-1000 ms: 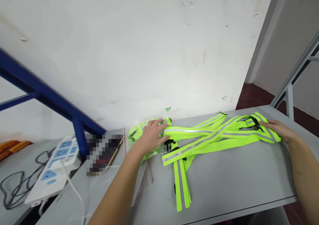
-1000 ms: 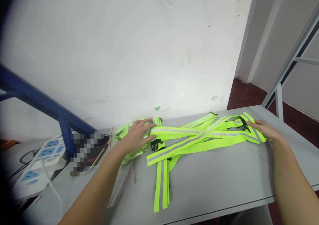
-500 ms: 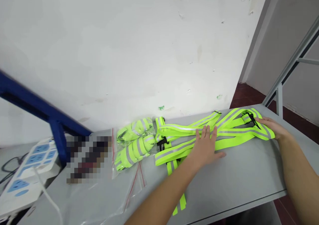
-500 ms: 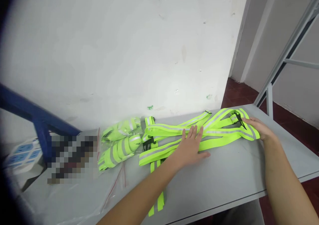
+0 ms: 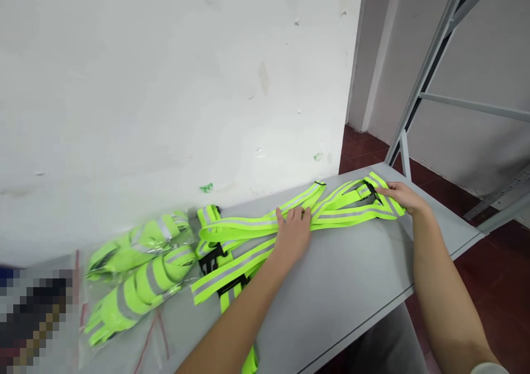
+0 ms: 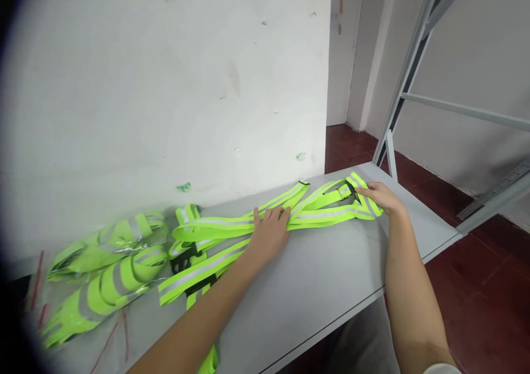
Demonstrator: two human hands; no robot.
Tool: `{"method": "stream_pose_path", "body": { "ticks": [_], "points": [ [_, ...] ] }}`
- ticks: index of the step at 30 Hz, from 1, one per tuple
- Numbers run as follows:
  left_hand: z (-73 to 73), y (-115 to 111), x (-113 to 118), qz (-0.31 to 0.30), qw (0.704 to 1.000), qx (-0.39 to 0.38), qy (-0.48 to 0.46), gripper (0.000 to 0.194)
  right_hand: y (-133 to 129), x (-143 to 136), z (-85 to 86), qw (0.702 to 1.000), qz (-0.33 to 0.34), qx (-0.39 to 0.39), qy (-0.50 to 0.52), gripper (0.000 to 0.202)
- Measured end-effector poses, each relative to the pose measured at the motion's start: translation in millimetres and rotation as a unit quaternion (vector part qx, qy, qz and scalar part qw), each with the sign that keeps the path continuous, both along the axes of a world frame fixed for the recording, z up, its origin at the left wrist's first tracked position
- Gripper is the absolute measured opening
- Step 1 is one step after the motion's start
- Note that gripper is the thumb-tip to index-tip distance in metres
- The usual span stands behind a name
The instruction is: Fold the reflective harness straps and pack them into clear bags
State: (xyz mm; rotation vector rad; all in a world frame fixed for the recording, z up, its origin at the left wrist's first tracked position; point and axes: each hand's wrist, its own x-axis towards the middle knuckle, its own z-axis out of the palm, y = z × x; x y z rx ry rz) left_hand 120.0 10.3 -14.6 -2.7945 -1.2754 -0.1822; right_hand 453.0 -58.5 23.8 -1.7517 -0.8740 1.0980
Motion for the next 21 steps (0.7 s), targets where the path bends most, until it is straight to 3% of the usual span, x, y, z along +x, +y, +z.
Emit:
{"method": "stream_pose_path", "body": {
  "ticks": [15,21],
  "points": [
    [27.3,5.0,-12.2,0.024,0.999,0.033,-0.017,0.044,-5.5,1.2,2.0,0.992,-0.038,0.064,0.103,0.031],
    [35.5,23.9,-54.7,0.069,0.994,0.087,0.013,0.043,-5.8,-0.6,2.6,0.995,-0.029,0.037,0.086,0.033]
  ]
}}
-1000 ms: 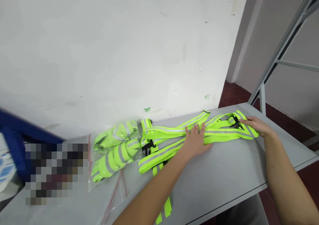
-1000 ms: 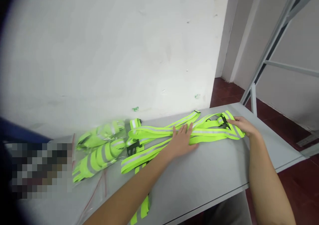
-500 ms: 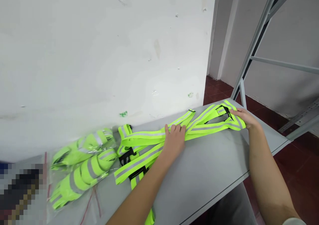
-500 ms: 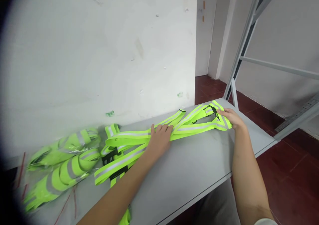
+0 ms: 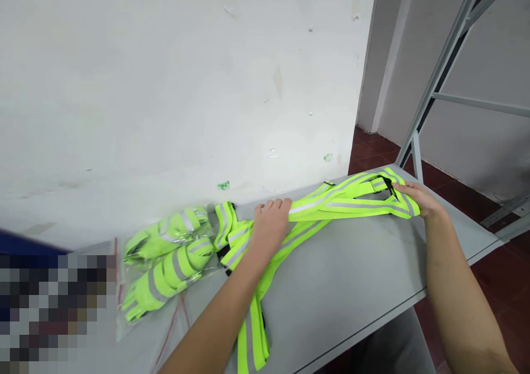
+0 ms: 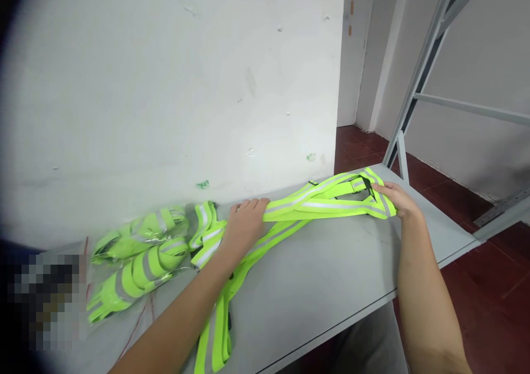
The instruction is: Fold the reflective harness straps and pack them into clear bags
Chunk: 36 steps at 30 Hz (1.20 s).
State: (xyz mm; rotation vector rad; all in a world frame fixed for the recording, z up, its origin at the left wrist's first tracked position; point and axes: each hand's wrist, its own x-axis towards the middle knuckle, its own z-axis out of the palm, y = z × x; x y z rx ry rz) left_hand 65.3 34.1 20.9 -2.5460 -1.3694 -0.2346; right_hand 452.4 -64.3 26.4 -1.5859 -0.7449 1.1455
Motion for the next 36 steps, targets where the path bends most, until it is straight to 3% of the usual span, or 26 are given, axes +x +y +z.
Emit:
{"method": "stream_pose_path", "body": {
  "ticks": [8,17,23,28,34,36],
  "points": [
    [15.7,10.7,-79.5,0.050,0.996,0.058,0.038,0.051,7.0,-7.1,-8.5,0.992,0.057,-0.074,-0.083,0.039],
    [6.9,3.4,-108.2,0.088,0.995,0.032,-0.019,0.061,7.9,-11.1,-10.5,0.982,0.095,-0.114,-0.116,0.038],
    [9.6,-12.5,-125.8,0.115,0.991,0.047,-0.054,0.059,9.9,-14.6,-7.2,0.961,0.120,-0.117,-0.219,0.034],
    [17.2,-22.3,-134.6,0.130,0.991,0.024,-0.015,0.054,11.9,-30.2,-2.0,0.889,0.113,-0.098,-0.432,0.026],
    [22.1,-25.8,-137.4,0.135,0.991,-0.006,-0.020,0.049,-0.3,-86.5,1.6,0.744,0.076,-0.137,-0.650,0.033],
    [23.9,-27.4,-136.6,0.152,0.988,-0.021,-0.012,0.051,-5.0,-108.7,1.3,0.710,0.070,-0.157,-0.683,0.041]
  ]
}}
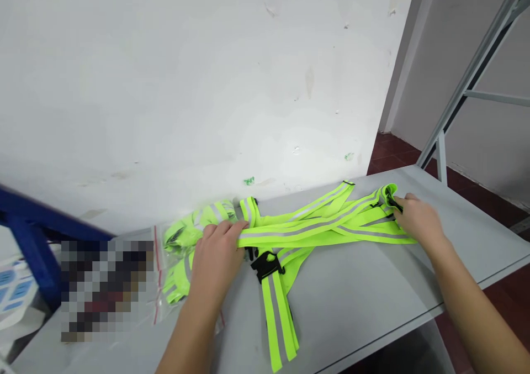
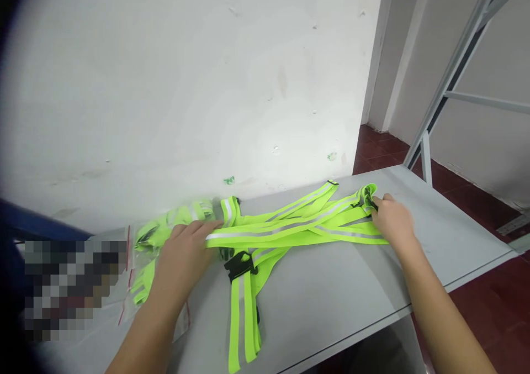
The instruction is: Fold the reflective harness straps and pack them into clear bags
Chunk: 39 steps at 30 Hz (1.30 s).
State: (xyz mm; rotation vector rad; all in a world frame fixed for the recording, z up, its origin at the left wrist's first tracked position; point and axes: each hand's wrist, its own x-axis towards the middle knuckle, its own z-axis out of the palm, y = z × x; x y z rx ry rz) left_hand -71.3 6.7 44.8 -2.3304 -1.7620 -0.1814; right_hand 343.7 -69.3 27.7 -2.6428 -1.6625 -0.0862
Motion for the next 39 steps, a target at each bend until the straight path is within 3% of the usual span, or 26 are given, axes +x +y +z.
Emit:
{"method": "stream_pose_path", "body": {
  "ticks": [4,7,11,13,15,18,20,22,25,27,29,31,37,39],
  "points": [
    [-1.9,-3.8,1.2,0.029,0.999,-0.036,0.025,0.051,-1.7,-31.8,-3.2,0.999,-0.010,-0.035,-0.034,0.050],
    [-10.0,-6.3,-3.8,0.020,0.996,-0.071,0.048,0.053,0.3,-37.4,-5.5,0.999,0.001,-0.031,-0.031,0.052],
    [-10.9,-11.2,-5.8,-0.079,0.992,-0.099,0.012,0.075,-2.8,-19.8,2.0,1.000,0.001,0.002,0.011,0.045],
    [-0.7,-15.4,6.8,-0.146,0.983,-0.100,-0.045,0.080,-7.8,-7.2,12.8,0.991,0.016,0.055,0.120,0.036],
    [13.2,-20.5,31.5,-0.181,0.969,-0.114,-0.120,0.078,-13.4,0.9,26.4,0.948,0.034,0.106,0.299,0.030],
    [28.3,-26.8,82.9,-0.174,0.943,-0.172,-0.227,0.073,-18.7,-0.7,44.6,0.826,0.034,0.114,0.551,0.033],
    [31.0,-27.5,116.7,-0.207,0.921,-0.201,-0.261,0.073,-19.1,-8.4,50.8,0.755,0.036,0.100,0.647,0.038],
    [30.4,-23.5,143.4,-0.257,0.897,-0.223,-0.282,0.074,-17.7,-16.6,51.7,0.712,0.049,0.088,0.695,0.040],
    [29.7,-8.9,166.0,-0.291,0.840,-0.294,-0.352,0.084,-14.9,-24.6,48.3,0.680,0.073,0.072,0.726,0.039],
    [29.5,3.5,171.4,-0.322,0.775,-0.360,-0.408,0.083,-13.1,-26.8,46.3,0.663,0.098,0.045,0.740,0.037],
    [27.4,14.3,172.2,-0.349,0.696,-0.436,-0.451,0.070,-10.6,-27.7,44.9,0.645,0.125,0.006,0.753,0.035],
    [22.7,20.8,170.1,-0.345,0.639,-0.492,-0.479,0.058,-6.5,-27.9,42.8,0.636,0.139,-0.026,0.759,0.034],
    [14.9,11.6,156.7,-0.304,0.598,-0.529,-0.519,0.049,12.9,-27.7,28.0,0.592,0.186,-0.084,0.780,0.041],
    [17.7,4.7,153.4,-0.308,0.615,-0.497,-0.529,0.052,18.5,-28.8,23.7,0.584,0.211,-0.094,0.779,0.040]
  ]
}}
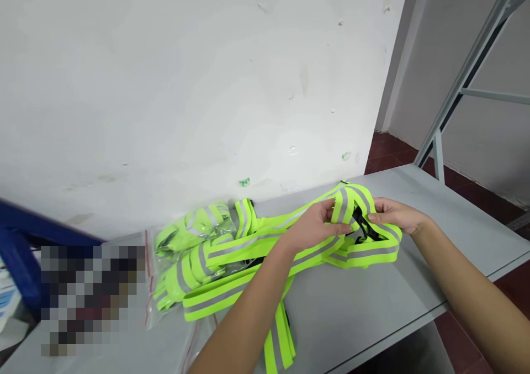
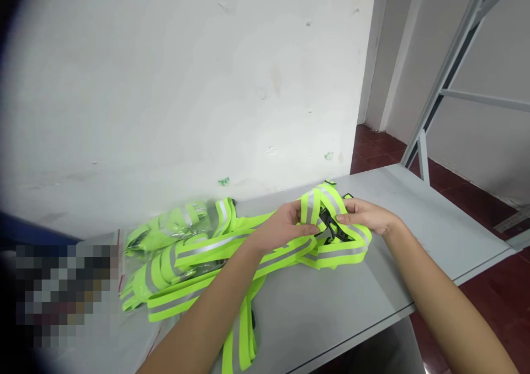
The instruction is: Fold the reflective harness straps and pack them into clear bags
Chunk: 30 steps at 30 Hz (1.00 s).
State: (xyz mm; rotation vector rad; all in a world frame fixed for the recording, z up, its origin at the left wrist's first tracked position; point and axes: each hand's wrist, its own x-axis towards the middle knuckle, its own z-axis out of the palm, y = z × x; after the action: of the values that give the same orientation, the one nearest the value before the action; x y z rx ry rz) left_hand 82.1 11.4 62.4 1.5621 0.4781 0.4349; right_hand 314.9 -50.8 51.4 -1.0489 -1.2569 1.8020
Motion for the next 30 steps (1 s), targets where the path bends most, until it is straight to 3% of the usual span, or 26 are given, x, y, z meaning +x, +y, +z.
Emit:
{"method": "stream_pose_path", "body": {
  "ticks": [4,8,11,15,18,20,22,25,30],
  "points": [
    [1.8,-7.6,-1.6,0.098,0.983,0.151,0.040,0.031,8.0,-6.8,-2.6,0.999,0.038,0.031,-0.004,0.040],
    [-4.7,-8.5,-1.9,0.238,0.910,0.320,0.114,0.030,12.7,-17.6,1.4,0.997,0.046,0.052,-0.016,0.042],
    [-5.7,-12.3,-6.2,0.314,0.868,0.347,0.165,0.032,15.6,-26.5,5.9,0.995,0.041,0.077,-0.042,0.041],
    [-1.4,-23.2,-16.4,0.306,0.909,0.233,0.164,0.037,22.6,-39.1,9.8,0.990,0.068,0.090,-0.081,0.038],
    [-2.3,-30.7,-25.3,0.291,0.949,0.110,0.050,0.064,29.2,-47.2,11.1,0.984,0.098,0.095,-0.116,0.034],
    [-4.5,-34.3,-31.2,0.267,0.963,0.004,-0.030,0.070,32.1,-51.6,12.4,0.980,0.101,0.108,-0.136,0.029],
    [-5.9,-37.6,-36.3,0.238,0.961,-0.104,-0.096,0.055,32.4,-56.2,15.2,0.968,0.087,0.140,-0.187,0.024],
    [-6.1,-43.7,-40.6,0.216,0.934,-0.223,-0.175,0.027,28.4,-66.7,22.1,0.925,0.059,0.212,-0.311,0.025],
    [-12.6,-55.8,-34.5,0.321,0.899,-0.243,-0.171,0.036,20.5,-92.9,32.7,0.856,0.076,0.302,-0.413,0.015]
  ]
}}
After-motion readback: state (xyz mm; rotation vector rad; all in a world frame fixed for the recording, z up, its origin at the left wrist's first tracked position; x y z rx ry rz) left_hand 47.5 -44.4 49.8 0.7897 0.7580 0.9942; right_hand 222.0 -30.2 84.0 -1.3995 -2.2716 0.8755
